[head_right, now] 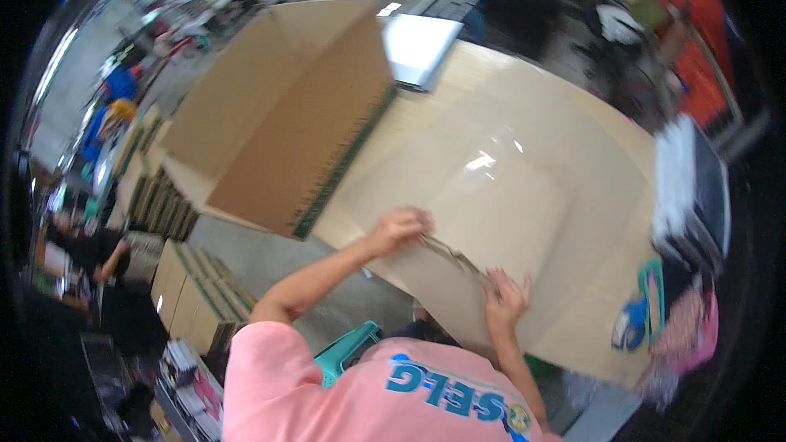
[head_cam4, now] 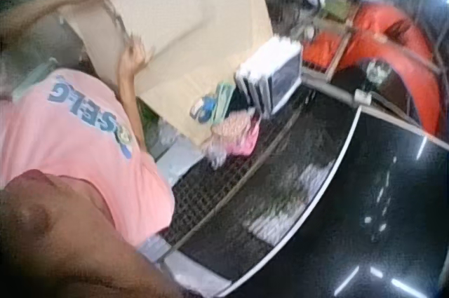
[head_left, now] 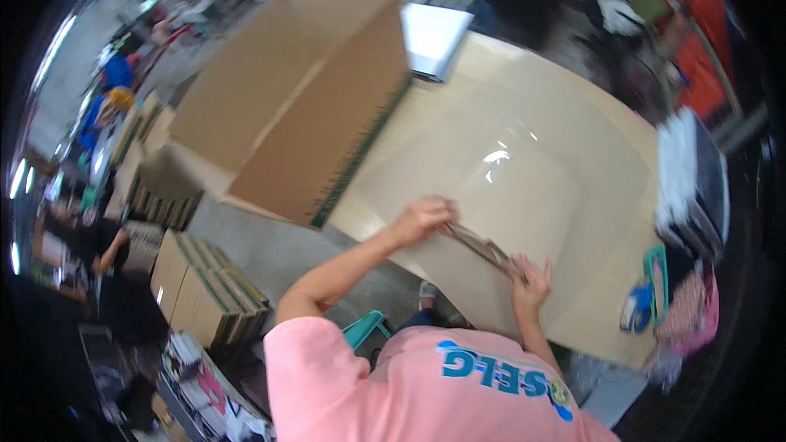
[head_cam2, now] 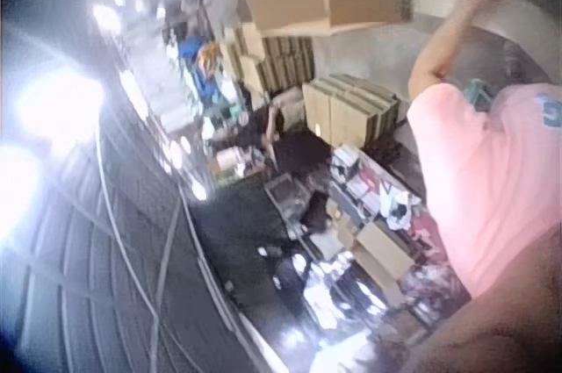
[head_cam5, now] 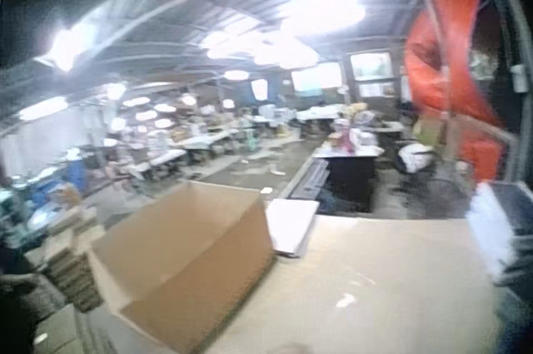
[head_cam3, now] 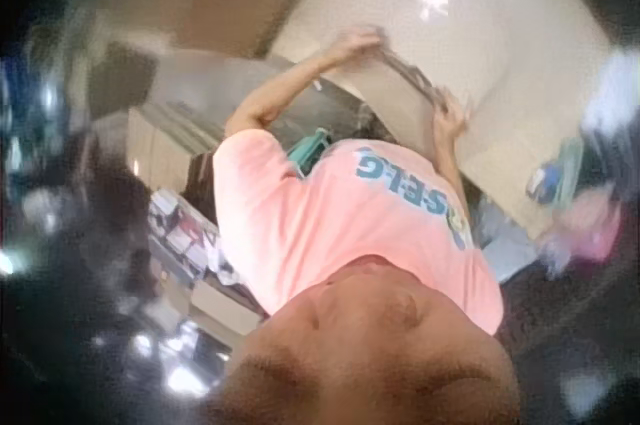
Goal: The person wraps individual flat items in brown paper and secures them with tape before placing them into a large cardboard box.
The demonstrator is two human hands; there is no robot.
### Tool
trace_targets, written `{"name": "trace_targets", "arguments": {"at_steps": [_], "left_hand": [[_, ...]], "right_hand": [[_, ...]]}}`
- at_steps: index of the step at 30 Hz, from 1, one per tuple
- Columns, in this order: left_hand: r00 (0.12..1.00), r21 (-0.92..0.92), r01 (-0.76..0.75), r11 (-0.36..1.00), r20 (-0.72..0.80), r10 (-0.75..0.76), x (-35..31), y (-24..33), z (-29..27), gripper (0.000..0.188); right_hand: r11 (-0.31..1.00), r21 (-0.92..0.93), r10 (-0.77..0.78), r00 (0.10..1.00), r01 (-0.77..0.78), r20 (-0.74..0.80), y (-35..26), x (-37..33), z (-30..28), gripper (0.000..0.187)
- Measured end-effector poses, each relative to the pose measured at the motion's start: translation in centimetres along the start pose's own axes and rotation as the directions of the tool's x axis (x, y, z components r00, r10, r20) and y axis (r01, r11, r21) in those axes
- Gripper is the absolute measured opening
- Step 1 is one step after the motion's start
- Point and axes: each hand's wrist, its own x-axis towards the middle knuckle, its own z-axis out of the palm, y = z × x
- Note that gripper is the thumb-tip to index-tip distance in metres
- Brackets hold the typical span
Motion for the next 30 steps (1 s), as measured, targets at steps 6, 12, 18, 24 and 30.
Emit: {"name": "trace_targets", "arguments": {"at_steps": [6,12,18,24,30], "left_hand": [[0.952,0.054,0.293,0.955,-0.104,-0.286,-3.9,1.2,5.8,0.038],[0.749,0.098,0.643,0.760,-0.289,-0.596,-2.3,4.3,8.2,0.051],[0.590,-0.005,0.728,0.686,-0.506,-0.629,-1.8,4.1,12.0,0.058],[0.550,-0.001,0.767,0.642,-0.515,-0.658,-0.6,3.9,12.7,0.061],[0.454,-0.132,0.796,0.590,-0.515,-0.727,0.6,2.7,13.2,0.065]], "right_hand": [[0.980,-0.052,-0.187,0.975,0.194,0.121,3.9,-2.9,3.6,0.013],[0.992,-0.125,0.036,0.999,-0.035,0.004,5.4,0.4,5.9,0.033],[0.784,-0.446,-0.242,0.873,0.433,0.423,0.8,2.4,6.6,0.072],[0.795,-0.589,0.104,0.923,0.146,0.371,7.8,-0.9,-2.4,0.081],[0.750,-0.660,-0.013,0.999,0.042,0.049,14.2,-1.6,-8.2,0.072]]}}
